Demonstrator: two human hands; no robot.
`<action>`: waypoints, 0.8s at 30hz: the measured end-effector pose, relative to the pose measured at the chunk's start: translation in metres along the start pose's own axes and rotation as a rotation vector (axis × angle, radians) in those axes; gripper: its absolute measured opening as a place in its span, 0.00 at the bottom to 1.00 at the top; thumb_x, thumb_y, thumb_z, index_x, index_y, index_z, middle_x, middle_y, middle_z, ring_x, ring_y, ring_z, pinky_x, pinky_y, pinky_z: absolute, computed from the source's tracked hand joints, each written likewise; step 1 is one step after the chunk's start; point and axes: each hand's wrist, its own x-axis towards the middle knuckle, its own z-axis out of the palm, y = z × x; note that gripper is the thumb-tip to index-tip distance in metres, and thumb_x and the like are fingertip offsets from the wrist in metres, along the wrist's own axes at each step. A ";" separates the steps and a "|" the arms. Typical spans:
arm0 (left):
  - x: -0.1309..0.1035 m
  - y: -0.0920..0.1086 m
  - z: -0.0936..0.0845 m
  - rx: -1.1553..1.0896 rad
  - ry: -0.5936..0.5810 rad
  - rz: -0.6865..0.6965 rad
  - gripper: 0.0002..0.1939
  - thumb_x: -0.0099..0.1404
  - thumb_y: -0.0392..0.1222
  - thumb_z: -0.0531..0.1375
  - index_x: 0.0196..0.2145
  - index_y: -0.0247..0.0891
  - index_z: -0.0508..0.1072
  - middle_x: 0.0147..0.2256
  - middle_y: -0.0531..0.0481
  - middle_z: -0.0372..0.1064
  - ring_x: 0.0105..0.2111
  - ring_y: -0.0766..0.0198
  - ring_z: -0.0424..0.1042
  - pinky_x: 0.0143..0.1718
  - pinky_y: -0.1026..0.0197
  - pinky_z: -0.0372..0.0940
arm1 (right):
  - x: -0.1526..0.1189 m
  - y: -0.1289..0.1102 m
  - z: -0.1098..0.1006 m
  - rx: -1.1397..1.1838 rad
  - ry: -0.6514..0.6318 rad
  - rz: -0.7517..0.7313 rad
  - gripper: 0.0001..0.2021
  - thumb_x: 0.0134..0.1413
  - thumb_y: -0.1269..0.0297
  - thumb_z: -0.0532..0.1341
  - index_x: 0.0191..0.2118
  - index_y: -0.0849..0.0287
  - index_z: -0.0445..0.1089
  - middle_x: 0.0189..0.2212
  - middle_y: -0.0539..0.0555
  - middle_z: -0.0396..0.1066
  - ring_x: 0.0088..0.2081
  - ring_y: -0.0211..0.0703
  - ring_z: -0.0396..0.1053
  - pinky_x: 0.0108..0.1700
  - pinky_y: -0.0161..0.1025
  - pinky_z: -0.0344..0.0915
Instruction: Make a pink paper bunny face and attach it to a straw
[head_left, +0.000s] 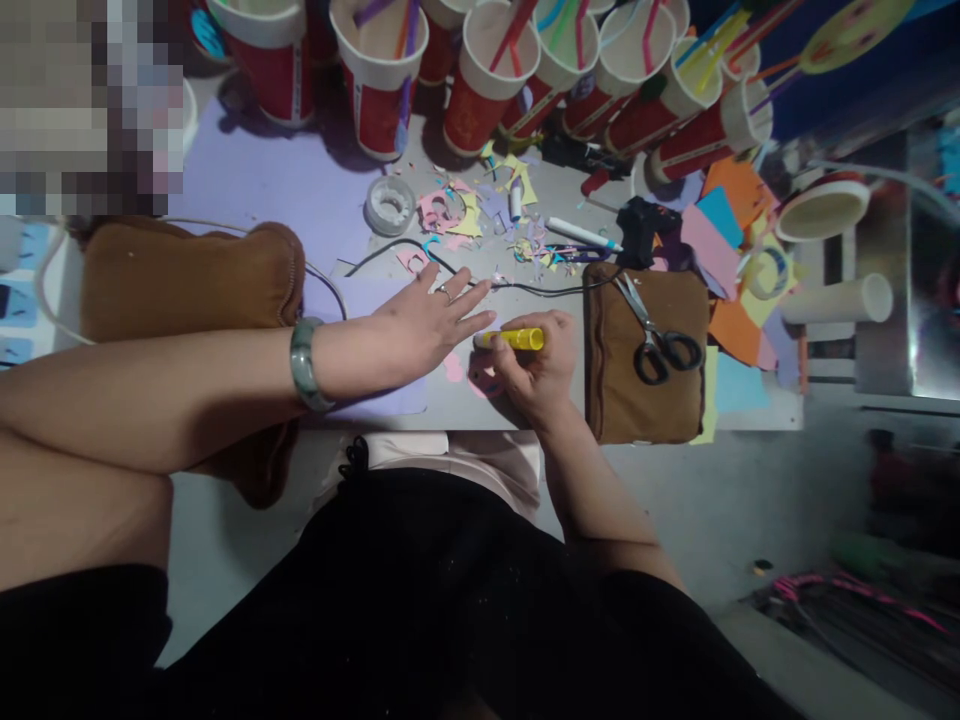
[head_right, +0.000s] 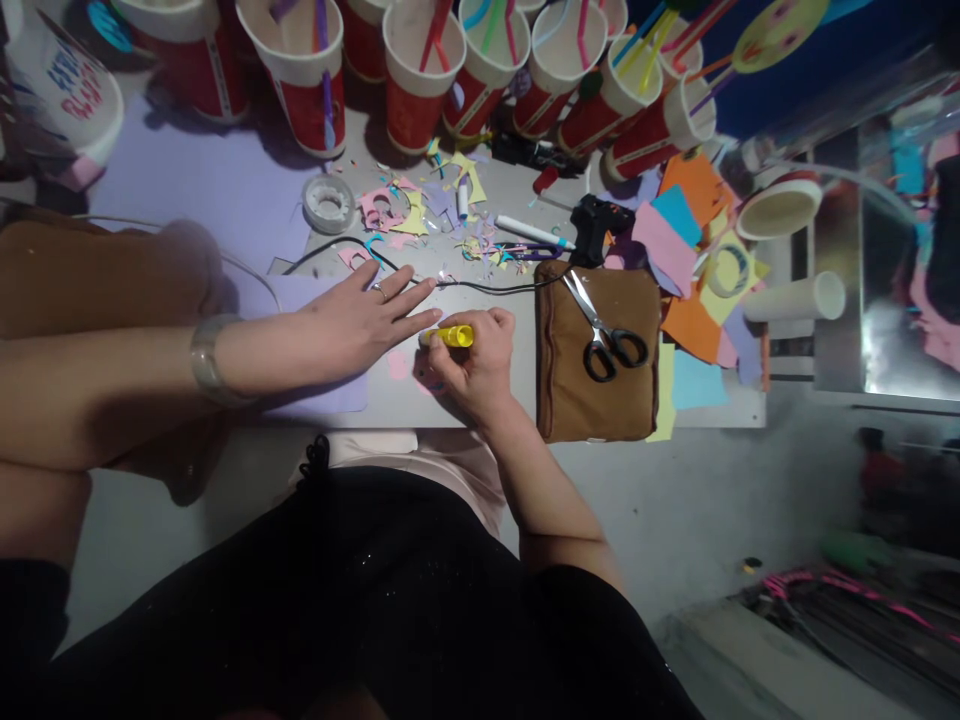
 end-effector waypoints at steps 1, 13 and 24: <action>0.000 0.000 0.000 -0.012 0.005 -0.001 0.30 0.69 0.44 0.56 0.68 0.47 0.60 0.73 0.44 0.50 0.71 0.39 0.47 0.67 0.32 0.45 | 0.000 0.000 -0.001 -0.001 0.020 0.012 0.06 0.62 0.57 0.60 0.39 0.52 0.67 0.31 0.50 0.70 0.35 0.45 0.68 0.48 0.52 0.65; 0.004 -0.004 -0.005 0.243 0.039 0.104 0.26 0.72 0.33 0.48 0.65 0.37 0.63 0.70 0.33 0.56 0.67 0.46 0.58 0.64 0.37 0.52 | 0.001 0.048 -0.004 0.490 0.414 0.376 0.12 0.62 0.48 0.61 0.43 0.49 0.64 0.33 0.48 0.64 0.31 0.40 0.67 0.36 0.44 0.69; 0.009 -0.014 -0.011 0.297 0.193 0.184 0.20 0.72 0.33 0.48 0.55 0.37 0.74 0.60 0.37 0.69 0.60 0.50 0.66 0.62 0.42 0.56 | -0.005 0.022 -0.036 0.986 0.079 0.604 0.18 0.50 0.47 0.70 0.42 0.51 0.73 0.30 0.48 0.73 0.26 0.37 0.70 0.32 0.40 0.73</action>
